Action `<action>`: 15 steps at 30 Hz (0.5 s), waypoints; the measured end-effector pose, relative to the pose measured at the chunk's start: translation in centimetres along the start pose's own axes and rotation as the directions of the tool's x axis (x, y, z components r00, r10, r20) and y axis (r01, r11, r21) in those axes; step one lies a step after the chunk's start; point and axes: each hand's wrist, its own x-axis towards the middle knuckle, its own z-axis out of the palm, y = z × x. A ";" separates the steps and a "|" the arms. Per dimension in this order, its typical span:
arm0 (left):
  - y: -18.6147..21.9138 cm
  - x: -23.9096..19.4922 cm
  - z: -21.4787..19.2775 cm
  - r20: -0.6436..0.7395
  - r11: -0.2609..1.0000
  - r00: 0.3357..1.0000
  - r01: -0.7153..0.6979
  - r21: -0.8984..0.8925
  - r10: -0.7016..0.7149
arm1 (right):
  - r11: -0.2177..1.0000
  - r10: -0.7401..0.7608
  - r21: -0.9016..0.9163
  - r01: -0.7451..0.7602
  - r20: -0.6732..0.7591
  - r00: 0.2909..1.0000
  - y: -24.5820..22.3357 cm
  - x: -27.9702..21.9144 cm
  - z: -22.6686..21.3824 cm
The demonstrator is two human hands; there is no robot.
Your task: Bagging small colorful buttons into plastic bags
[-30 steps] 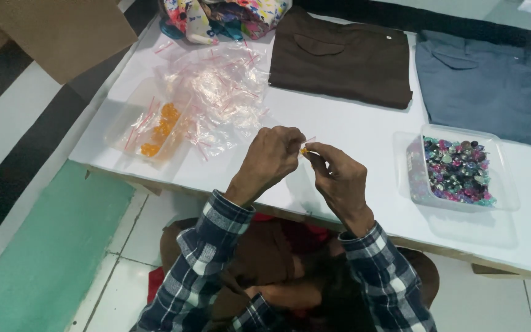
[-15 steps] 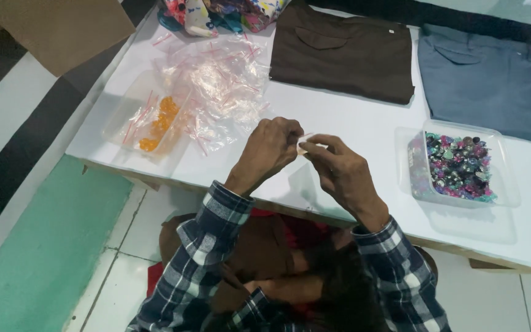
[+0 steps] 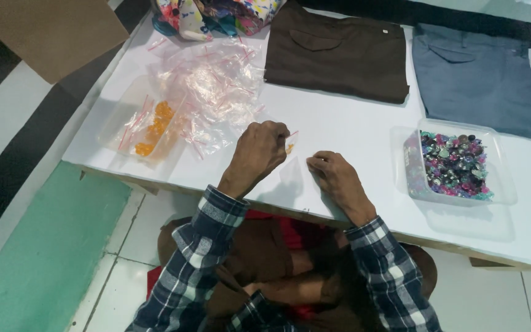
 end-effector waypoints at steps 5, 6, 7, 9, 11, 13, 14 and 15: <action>-0.4 0.5 1.4 0.008 0.999 1.000 -0.005 -0.032 0.005 | 0.990 0.032 0.139 -0.014 -0.131 0.991 1.5 -0.7 1.7; -0.6 0.8 1.7 0.024 0.998 0.999 -0.024 -0.054 0.025 | 0.973 0.045 0.229 0.000 -0.191 0.981 1.8 -0.7 1.7; -0.2 0.8 1.5 0.023 0.998 0.999 -0.025 -0.055 0.027 | 0.974 0.044 0.227 0.000 -0.192 0.980 1.8 -0.8 1.3; 0.4 0.6 1.2 0.057 0.998 0.998 -0.007 -0.064 0.011 | 0.970 0.030 0.244 0.021 -0.204 0.979 1.7 -0.9 0.7; 0.9 0.2 0.6 0.049 0.999 0.999 -0.009 -0.048 0.011 | 0.967 0.065 0.255 -0.009 -0.212 0.975 1.3 -1.1 0.6; 1.3 0.2 0.1 0.038 0.999 0.999 -0.011 -0.031 0.012 | 0.963 0.096 0.267 -0.035 -0.222 0.970 1.2 -1.1 0.5; 1.3 0.2 0.0 0.030 1.000 1.000 -0.006 0.019 0.006 | 0.950 0.109 0.310 -0.032 -0.232 0.967 1.1 -1.1 0.5; 1.3 0.2 -0.1 0.021 0.998 1.000 -0.001 0.070 -0.001 | 0.935 0.122 0.353 -0.030 -0.242 0.963 1.0 -1.1 0.5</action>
